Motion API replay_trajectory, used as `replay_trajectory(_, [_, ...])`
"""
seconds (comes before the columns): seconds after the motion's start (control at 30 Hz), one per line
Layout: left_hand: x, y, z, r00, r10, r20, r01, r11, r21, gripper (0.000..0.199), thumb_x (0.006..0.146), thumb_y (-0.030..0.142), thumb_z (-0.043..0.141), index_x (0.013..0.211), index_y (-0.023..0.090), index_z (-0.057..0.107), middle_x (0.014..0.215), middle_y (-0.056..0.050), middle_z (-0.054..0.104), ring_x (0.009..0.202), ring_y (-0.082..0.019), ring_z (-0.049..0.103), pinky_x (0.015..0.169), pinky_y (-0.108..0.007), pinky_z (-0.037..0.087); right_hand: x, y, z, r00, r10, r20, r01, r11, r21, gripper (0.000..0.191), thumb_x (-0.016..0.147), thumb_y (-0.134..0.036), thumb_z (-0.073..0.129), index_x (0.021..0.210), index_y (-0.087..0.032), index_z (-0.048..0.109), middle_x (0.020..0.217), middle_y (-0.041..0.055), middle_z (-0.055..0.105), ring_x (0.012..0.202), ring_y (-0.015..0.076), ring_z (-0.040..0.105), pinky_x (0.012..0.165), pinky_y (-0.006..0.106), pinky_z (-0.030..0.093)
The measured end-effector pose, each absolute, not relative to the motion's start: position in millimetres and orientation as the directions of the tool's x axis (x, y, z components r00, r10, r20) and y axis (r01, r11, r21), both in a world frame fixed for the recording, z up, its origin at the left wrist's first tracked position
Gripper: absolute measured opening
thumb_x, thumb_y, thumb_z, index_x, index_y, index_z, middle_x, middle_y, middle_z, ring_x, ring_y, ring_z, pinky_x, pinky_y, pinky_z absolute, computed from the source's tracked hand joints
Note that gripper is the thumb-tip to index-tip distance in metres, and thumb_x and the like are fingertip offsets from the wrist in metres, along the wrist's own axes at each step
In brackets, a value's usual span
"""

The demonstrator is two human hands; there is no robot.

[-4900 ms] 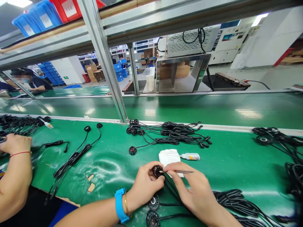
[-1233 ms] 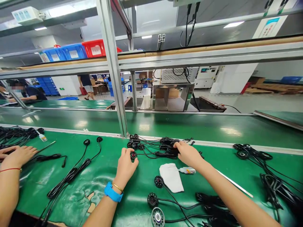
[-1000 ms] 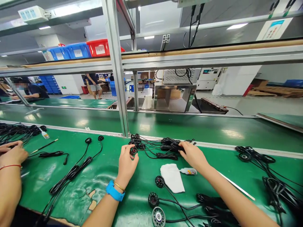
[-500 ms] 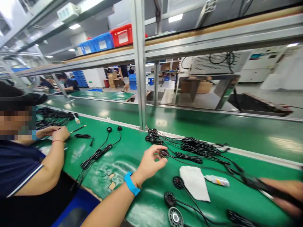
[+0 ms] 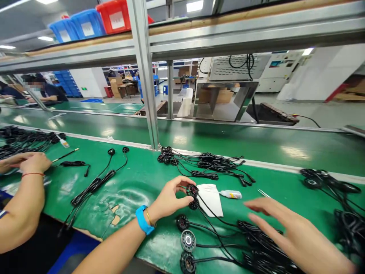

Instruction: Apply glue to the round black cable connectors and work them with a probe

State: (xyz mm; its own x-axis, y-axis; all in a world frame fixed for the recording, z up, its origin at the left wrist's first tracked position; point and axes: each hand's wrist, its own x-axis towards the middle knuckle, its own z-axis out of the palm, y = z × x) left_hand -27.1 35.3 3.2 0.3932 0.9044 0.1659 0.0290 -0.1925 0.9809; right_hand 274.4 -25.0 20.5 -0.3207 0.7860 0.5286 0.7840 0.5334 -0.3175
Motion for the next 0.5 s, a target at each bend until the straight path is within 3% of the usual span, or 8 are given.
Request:
replay_trajectory(0.13, [-24.6, 32.6, -0.8, 0.387, 0.913, 0.130, -0.102, -0.098, 0.990, 0.037, 0.078, 0.013, 0.071, 0.112, 0.019, 0.059, 0.118, -0.009, 0.064, 0.101, -0.020, 0.064, 0.092, -0.034, 0.051, 225.1, 2.0, 17.8, -0.327, 0.897, 0.298, 0.750, 0.438, -0.495, 0.024, 0.095, -0.038, 0.055, 0.115, -0.026, 0.061, 0.112, 0.0058, 0.071, 0.100, 0.0224, 0.069, 0.083, 0.034, 0.056])
replay_trajectory(0.23, [-22.4, 32.3, -7.1, 0.399, 0.913, 0.085, -0.208, 0.000, 0.978, 0.037, 0.080, 0.016, 0.073, 0.113, 0.020, 0.056, 0.123, -0.010, 0.062, 0.101, -0.020, 0.065, 0.088, -0.033, 0.053, 194.6, 6.1, 3.3, -0.352, 0.911, 0.213, 0.659, 0.403, -0.636, 0.018, 0.097, -0.031, 0.052, 0.112, -0.024, 0.058, 0.090, 0.0009, 0.072, 0.080, 0.0168, 0.069, 0.072, 0.028, 0.055])
replay_trajectory(0.33, [-19.8, 32.1, -10.0, 0.412, 0.910, 0.049, -0.276, 0.073, 0.958, 0.036, 0.078, 0.017, 0.077, 0.111, 0.019, 0.060, 0.120, -0.009, 0.062, 0.101, -0.019, 0.063, 0.086, -0.032, 0.054, 183.7, -1.3, -12.5, -0.275, 0.917, 0.289, 0.577, 0.398, -0.713, 0.015, 0.101, -0.029, 0.043, 0.100, -0.023, 0.057, 0.072, -0.0026, 0.065, 0.060, 0.0127, 0.061, 0.057, 0.022, 0.048])
replay_trajectory(0.5, [-15.7, 28.7, -7.2, 0.466, 0.885, -0.015, -0.356, 0.203, 0.912, 0.039, 0.080, 0.021, 0.077, 0.118, 0.018, 0.065, 0.126, -0.012, 0.062, 0.101, -0.020, 0.063, 0.086, -0.031, 0.054, 186.6, -13.6, -18.6, -0.173, 0.806, 0.565, 0.633, 0.531, -0.564, 0.010, 0.100, -0.025, 0.050, 0.103, -0.022, 0.059, 0.080, 0.0004, 0.063, 0.058, 0.0104, 0.057, 0.055, 0.022, 0.044])
